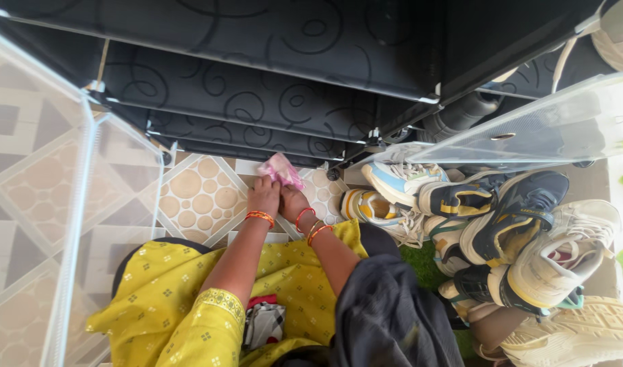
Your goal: The person wipes the inside of a black shoe rack with a pink cloth, then picks up a white sneaker and wipes it thoroughly with the same cloth. The person places the cleaned shoe back into the rack.
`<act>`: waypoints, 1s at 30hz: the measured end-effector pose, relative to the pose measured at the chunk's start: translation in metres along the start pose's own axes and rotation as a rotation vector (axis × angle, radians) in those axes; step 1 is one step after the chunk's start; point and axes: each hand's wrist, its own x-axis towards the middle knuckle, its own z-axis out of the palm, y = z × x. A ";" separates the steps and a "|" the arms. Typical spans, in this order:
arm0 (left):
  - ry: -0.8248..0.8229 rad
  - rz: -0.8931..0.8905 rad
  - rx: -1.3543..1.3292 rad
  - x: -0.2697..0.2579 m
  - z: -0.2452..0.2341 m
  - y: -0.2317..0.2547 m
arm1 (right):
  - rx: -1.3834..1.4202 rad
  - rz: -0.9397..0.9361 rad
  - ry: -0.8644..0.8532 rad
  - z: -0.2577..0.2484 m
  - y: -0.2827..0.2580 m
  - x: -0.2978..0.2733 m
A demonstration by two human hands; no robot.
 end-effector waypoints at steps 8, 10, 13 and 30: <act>0.380 0.042 -0.071 0.037 -0.045 -0.075 | 0.234 -0.239 0.137 -0.058 -0.052 0.064; 0.375 0.058 -0.051 0.054 -0.047 -0.092 | 0.182 -0.294 0.198 -0.050 -0.045 0.082; 0.019 -0.055 -0.004 0.083 -0.037 -0.114 | -0.160 -0.065 0.202 -0.025 -0.026 0.106; -0.056 -0.276 0.300 0.083 -0.038 -0.178 | -0.284 0.029 -0.494 0.065 -0.104 0.190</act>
